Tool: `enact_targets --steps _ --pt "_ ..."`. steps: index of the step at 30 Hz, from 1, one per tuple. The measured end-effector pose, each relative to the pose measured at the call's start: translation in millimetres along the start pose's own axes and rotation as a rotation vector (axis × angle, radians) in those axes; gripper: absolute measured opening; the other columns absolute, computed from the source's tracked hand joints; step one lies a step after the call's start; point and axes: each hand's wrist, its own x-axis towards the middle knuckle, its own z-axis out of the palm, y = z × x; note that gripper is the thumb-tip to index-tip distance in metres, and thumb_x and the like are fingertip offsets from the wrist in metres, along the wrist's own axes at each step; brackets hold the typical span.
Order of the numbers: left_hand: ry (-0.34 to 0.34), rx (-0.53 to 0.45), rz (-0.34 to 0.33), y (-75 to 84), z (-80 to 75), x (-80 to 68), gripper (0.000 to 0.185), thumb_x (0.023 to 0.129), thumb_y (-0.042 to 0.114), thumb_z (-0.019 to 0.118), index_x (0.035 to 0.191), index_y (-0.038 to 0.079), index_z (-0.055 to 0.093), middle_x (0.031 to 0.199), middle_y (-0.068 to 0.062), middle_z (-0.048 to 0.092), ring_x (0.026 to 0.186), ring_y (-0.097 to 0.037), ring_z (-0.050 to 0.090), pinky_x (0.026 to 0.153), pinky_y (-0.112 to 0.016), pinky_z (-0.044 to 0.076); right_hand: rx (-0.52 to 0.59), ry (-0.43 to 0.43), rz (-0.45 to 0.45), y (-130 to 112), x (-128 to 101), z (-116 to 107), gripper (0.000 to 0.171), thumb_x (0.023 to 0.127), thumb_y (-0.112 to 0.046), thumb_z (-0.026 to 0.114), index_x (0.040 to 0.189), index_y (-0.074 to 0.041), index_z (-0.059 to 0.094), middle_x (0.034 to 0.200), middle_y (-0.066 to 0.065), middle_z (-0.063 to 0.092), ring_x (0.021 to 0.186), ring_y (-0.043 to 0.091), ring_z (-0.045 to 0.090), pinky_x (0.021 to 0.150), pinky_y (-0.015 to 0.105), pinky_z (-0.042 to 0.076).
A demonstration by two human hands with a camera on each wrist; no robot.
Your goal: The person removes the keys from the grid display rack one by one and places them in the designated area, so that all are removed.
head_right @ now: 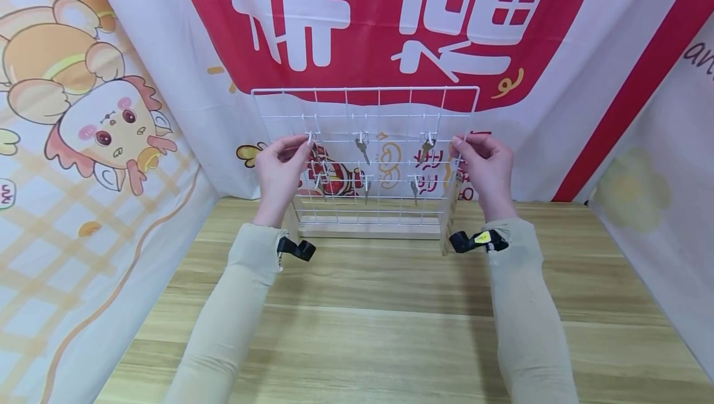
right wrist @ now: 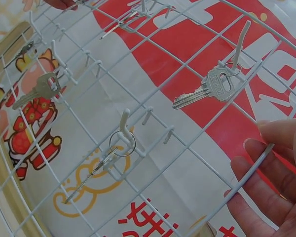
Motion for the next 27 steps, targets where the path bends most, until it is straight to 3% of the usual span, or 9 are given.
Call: enact_targets --steps 7,14,21,27 --pt "0.023 0.046 -0.008 2.2 1.6 1.4 0.022 0.095 0.033 0.075 0.109 0.017 0.078 0.101 0.005 0.073 0.090 -0.011 0.066 0.076 -0.029 0.055 -0.004 -0.001 -0.006 1.7 1.3 -0.8 0.060 0.079 -0.051 0.080 0.128 -0.018 0.070 0.127 0.006 0.065 0.113 0.019 0.064 0.097 0.031 0.053" --pt "0.025 0.009 -0.008 2.5 -0.6 -1.2 0.019 0.095 0.030 0.075 0.108 0.017 0.079 0.102 0.004 0.073 0.091 -0.012 0.067 0.078 -0.028 0.057 -0.001 -0.007 -0.005 2.6 2.3 -1.4 0.057 0.081 -0.049 0.080 0.128 -0.018 0.071 0.127 0.006 0.065 0.113 0.019 0.064 0.096 0.030 0.053" --pt "0.014 -0.032 -0.029 2.5 -5.7 -4.3 0.024 0.094 0.037 0.075 0.109 0.019 0.078 0.104 0.005 0.073 0.094 -0.013 0.068 0.081 -0.029 0.057 -0.028 -0.007 -0.012 2.1 1.2 -1.1 0.061 0.077 -0.055 0.080 0.127 -0.020 0.071 0.126 0.006 0.065 0.113 0.020 0.064 0.095 0.030 0.054" --pt "0.029 -0.074 0.002 2.8 -9.8 -5.5 0.027 0.093 0.036 0.076 0.108 0.014 0.078 0.103 0.002 0.075 0.095 -0.015 0.069 0.085 -0.031 0.057 -0.008 -0.008 -0.009 2.3 2.1 -1.4 0.063 0.076 -0.054 0.081 0.127 -0.019 0.071 0.127 0.007 0.065 0.113 0.020 0.065 0.094 0.030 0.054"
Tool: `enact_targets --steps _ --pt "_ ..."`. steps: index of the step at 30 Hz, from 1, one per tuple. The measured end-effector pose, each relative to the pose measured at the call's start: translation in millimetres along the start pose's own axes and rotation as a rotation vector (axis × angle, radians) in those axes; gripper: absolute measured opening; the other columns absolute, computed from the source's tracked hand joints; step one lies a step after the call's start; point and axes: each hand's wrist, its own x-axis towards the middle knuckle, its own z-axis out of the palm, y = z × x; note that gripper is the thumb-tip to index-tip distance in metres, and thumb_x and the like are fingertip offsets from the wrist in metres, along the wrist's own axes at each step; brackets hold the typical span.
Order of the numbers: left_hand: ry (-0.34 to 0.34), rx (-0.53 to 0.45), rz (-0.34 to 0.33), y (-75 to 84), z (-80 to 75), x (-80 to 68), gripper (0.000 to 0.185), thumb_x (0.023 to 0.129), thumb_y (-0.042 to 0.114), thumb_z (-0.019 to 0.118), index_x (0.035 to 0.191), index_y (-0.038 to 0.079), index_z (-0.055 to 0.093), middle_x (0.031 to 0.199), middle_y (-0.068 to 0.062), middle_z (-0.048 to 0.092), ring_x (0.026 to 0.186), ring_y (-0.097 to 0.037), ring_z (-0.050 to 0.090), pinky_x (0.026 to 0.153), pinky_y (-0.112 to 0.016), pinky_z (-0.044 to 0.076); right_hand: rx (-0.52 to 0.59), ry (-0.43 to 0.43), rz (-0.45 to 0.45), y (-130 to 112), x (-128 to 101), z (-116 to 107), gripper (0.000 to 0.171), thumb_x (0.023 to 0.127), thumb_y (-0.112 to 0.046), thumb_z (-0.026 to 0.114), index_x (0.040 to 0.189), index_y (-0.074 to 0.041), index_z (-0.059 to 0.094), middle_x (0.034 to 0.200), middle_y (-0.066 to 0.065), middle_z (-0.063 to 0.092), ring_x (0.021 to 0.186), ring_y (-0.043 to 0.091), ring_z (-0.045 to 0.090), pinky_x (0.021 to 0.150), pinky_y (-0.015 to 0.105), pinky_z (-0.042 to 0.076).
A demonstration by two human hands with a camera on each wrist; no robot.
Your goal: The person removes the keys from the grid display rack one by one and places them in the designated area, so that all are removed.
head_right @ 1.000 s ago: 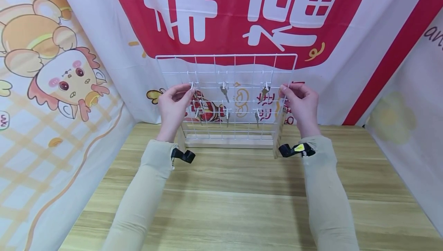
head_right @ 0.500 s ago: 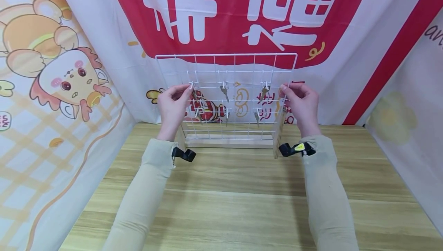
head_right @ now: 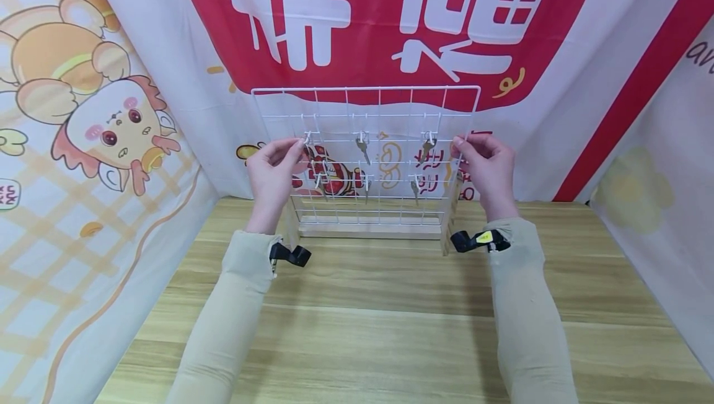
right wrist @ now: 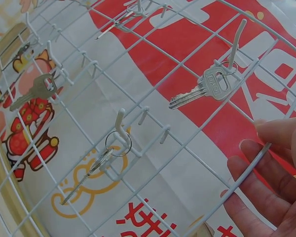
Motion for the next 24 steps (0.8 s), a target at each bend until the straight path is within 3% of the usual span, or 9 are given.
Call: enact_targets --steps 8,15,24 --pt "0.003 -0.077 -0.033 3.6 -4.3 -3.1 0.027 0.090 0.034 0.079 0.107 0.013 0.078 0.103 -0.002 0.075 0.094 -0.019 0.070 0.085 -0.032 0.058 0.016 -0.003 0.010 0.6 0.8 -1.1 0.064 0.076 -0.053 0.081 0.128 -0.019 0.070 0.127 0.006 0.064 0.112 0.019 0.065 0.093 0.028 0.054" --pt "-0.002 -0.153 -0.023 12.6 -7.5 -6.7 0.025 0.090 0.028 0.080 0.105 0.008 0.078 0.102 -0.009 0.075 0.091 -0.023 0.071 0.087 -0.043 0.059 0.024 -0.007 0.017 0.5 0.9 -0.9 0.060 0.079 -0.050 0.081 0.128 -0.017 0.070 0.127 0.007 0.065 0.112 0.020 0.065 0.092 0.026 0.054" --pt "-0.039 -0.144 -0.026 18.7 -15.5 -15.5 0.022 0.091 0.027 0.079 0.105 0.010 0.078 0.104 -0.008 0.074 0.092 -0.023 0.071 0.085 -0.031 0.059 0.030 -0.005 0.009 0.2 1.2 -0.5 0.051 0.084 -0.045 0.080 0.127 -0.019 0.071 0.126 0.006 0.065 0.112 0.020 0.065 0.094 0.029 0.054"
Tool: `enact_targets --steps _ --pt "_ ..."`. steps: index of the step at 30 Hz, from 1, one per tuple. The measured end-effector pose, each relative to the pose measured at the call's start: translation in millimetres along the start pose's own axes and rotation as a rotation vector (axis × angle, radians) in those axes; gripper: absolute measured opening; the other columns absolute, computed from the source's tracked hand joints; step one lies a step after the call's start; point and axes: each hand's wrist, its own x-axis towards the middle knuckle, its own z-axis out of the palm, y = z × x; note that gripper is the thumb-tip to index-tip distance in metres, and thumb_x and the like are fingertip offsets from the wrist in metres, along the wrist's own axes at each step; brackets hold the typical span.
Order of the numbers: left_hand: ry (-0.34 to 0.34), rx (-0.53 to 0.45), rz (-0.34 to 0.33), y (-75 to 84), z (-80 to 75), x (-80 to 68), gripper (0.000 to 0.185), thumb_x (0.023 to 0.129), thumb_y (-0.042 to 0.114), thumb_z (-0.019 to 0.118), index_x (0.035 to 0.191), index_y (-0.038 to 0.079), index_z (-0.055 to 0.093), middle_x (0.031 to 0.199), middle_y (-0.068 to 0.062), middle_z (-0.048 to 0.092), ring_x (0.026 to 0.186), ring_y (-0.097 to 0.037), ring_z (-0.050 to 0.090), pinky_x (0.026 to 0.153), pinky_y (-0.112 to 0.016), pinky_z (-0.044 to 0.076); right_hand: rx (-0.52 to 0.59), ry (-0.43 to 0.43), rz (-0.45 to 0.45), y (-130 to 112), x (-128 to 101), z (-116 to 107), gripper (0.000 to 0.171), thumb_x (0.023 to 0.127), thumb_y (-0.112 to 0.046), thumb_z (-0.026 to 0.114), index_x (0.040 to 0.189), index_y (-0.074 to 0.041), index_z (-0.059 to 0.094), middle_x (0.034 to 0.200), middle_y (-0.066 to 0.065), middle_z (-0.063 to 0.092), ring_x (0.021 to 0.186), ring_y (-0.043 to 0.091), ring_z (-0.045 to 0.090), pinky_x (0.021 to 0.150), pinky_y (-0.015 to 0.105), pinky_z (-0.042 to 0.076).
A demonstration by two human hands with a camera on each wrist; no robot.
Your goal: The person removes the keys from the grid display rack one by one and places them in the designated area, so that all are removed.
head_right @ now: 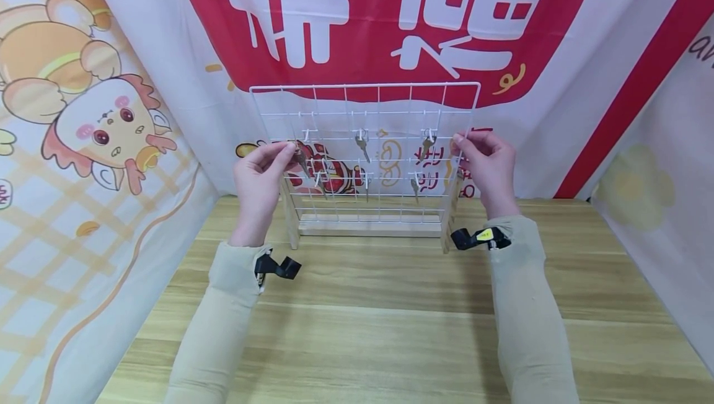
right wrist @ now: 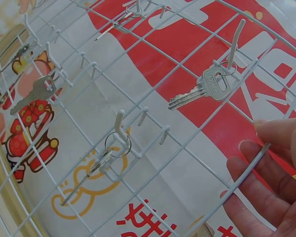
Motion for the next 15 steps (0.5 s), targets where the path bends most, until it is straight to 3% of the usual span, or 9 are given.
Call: enact_targets --steps 7,15 --pt "-0.026 0.016 0.018 -6.0 -6.9 -10.3 0.024 0.091 0.021 0.080 0.104 0.001 0.077 0.099 -0.007 0.074 0.085 -0.023 0.070 0.078 -0.032 0.060 -0.003 -0.002 0.007 -1.1 0.5 0.3 0.051 0.084 -0.044 0.080 0.127 -0.019 0.071 0.127 0.006 0.065 0.112 0.019 0.065 0.095 0.030 0.053" --pt "-0.065 0.047 -0.072 -22.4 -15.9 -28.0 0.022 0.091 0.020 0.080 0.104 0.002 0.076 0.098 -0.007 0.075 0.084 -0.023 0.070 0.077 -0.032 0.060 -0.006 0.001 0.009 -1.5 0.2 1.0 0.053 0.082 -0.046 0.080 0.127 -0.019 0.071 0.127 0.006 0.065 0.112 0.020 0.065 0.094 0.030 0.054"
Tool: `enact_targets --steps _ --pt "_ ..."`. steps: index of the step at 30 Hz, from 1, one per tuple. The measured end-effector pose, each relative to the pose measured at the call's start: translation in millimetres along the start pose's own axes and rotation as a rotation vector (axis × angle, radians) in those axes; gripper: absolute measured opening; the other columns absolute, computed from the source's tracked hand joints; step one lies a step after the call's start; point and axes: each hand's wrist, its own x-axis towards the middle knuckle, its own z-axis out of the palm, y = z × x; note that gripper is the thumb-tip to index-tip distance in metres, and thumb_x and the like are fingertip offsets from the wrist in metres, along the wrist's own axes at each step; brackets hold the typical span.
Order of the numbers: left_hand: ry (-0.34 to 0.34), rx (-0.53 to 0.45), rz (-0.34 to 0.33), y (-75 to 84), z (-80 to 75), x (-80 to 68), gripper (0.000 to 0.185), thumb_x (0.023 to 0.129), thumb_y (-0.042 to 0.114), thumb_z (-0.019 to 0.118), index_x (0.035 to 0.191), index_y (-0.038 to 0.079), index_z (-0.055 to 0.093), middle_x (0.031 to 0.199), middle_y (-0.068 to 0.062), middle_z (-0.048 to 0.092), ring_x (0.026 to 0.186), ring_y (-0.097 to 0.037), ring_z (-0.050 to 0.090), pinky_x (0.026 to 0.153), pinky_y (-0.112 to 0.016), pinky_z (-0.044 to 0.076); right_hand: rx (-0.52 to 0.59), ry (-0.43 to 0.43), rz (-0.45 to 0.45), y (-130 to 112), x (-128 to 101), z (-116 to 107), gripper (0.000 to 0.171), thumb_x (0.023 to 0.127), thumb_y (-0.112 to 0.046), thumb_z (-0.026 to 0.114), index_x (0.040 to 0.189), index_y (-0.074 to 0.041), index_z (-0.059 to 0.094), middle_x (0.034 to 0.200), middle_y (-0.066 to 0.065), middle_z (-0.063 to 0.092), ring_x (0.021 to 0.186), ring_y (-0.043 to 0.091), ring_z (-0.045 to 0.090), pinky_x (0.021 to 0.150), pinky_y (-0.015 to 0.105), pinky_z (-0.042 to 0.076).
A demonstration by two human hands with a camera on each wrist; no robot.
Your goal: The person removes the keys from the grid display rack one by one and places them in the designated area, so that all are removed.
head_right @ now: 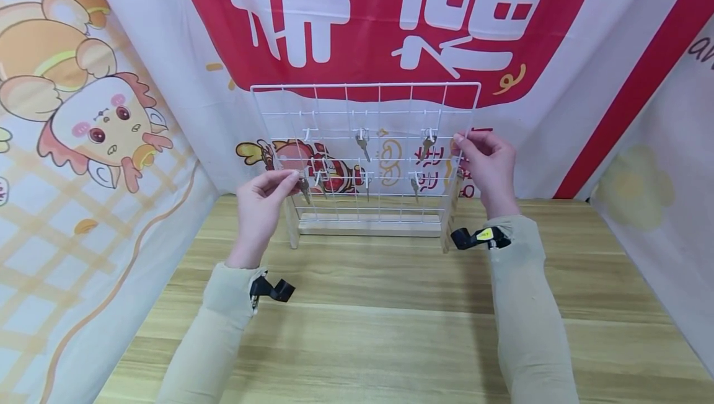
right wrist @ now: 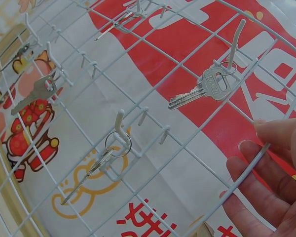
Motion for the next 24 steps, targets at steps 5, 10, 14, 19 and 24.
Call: enact_targets --steps 5,10,14,19,24 --pt "-0.018 -0.003 -0.042 -15.1 -3.1 -12.8 0.021 0.090 0.020 0.081 0.103 0.004 0.077 0.098 -0.007 0.076 0.085 -0.025 0.071 0.079 -0.033 0.060 0.004 -0.002 0.006 0.8 0.7 0.1 0.057 0.079 -0.049 0.081 0.127 -0.019 0.071 0.127 0.006 0.065 0.112 0.019 0.065 0.094 0.029 0.054" --pt "-0.053 0.002 -0.081 -34.5 -2.4 -28.2 0.020 0.090 0.020 0.081 0.103 0.006 0.077 0.098 -0.007 0.076 0.087 -0.025 0.072 0.082 -0.034 0.060 0.004 0.001 0.006 1.5 1.8 -0.2 0.056 0.080 -0.048 0.081 0.127 -0.019 0.071 0.127 0.006 0.065 0.112 0.019 0.065 0.094 0.029 0.054" --pt "-0.079 -0.004 -0.123 -49.5 2.8 -41.9 0.016 0.090 0.015 0.080 0.103 0.005 0.077 0.098 -0.007 0.076 0.086 -0.025 0.072 0.081 -0.035 0.060 0.004 0.002 0.006 1.7 2.2 -0.5 0.056 0.080 -0.048 0.081 0.127 -0.019 0.071 0.127 0.006 0.065 0.112 0.020 0.065 0.092 0.028 0.054" --pt "-0.117 -0.030 -0.181 -66.9 12.1 -58.0 0.016 0.090 0.009 0.078 0.103 0.001 0.076 0.099 -0.010 0.075 0.086 -0.025 0.072 0.081 -0.034 0.060 0.009 0.006 0.011 1.9 1.9 -0.7 0.058 0.078 -0.049 0.082 0.127 -0.019 0.071 0.126 0.006 0.065 0.112 0.020 0.065 0.090 0.027 0.055" --pt "-0.154 -0.041 -0.251 -82.8 21.7 -72.5 0.017 0.091 0.011 0.078 0.104 0.001 0.075 0.100 -0.009 0.075 0.087 -0.022 0.072 0.082 -0.031 0.060 0.016 0.005 0.009 2.1 1.9 -0.7 0.058 0.079 -0.047 0.082 0.127 -0.018 0.071 0.126 0.006 0.065 0.112 0.020 0.065 0.090 0.026 0.055"
